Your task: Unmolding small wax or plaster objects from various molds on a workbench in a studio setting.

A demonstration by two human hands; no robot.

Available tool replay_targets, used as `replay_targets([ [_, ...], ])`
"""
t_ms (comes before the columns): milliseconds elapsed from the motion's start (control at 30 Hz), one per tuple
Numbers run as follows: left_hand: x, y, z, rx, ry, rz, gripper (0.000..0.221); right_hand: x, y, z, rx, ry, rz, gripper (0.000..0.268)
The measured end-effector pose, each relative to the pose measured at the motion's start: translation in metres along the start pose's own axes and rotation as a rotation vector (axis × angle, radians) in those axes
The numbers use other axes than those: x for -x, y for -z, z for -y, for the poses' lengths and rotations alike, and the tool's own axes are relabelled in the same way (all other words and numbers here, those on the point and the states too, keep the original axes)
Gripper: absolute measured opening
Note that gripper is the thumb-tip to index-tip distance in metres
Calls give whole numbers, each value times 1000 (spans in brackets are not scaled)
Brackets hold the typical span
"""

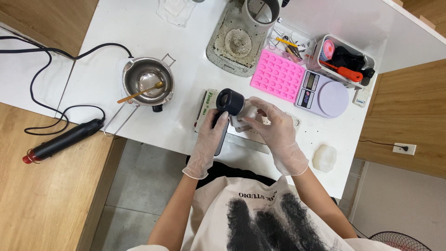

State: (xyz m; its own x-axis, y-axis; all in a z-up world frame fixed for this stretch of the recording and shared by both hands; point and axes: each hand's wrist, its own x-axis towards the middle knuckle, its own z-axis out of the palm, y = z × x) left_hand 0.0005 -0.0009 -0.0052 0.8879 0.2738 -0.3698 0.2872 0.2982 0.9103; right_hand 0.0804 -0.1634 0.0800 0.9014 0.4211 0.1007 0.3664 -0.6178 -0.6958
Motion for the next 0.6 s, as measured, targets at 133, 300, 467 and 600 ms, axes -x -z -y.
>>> replay_targets([
  [133,1,1,-3,23,12,9,34,1,-2,4,-44,6,19,43],
  [300,1,2,-6,12,-5,19,34,11,-11,-5,0,-76,18,50],
  [467,2,3,-12,-16,-7,25,35,9,-12,-1,-60,-19,6,57],
  [600,1,3,-10,-27,21,15,35,7,-11,-4,-67,-31,46,60],
])
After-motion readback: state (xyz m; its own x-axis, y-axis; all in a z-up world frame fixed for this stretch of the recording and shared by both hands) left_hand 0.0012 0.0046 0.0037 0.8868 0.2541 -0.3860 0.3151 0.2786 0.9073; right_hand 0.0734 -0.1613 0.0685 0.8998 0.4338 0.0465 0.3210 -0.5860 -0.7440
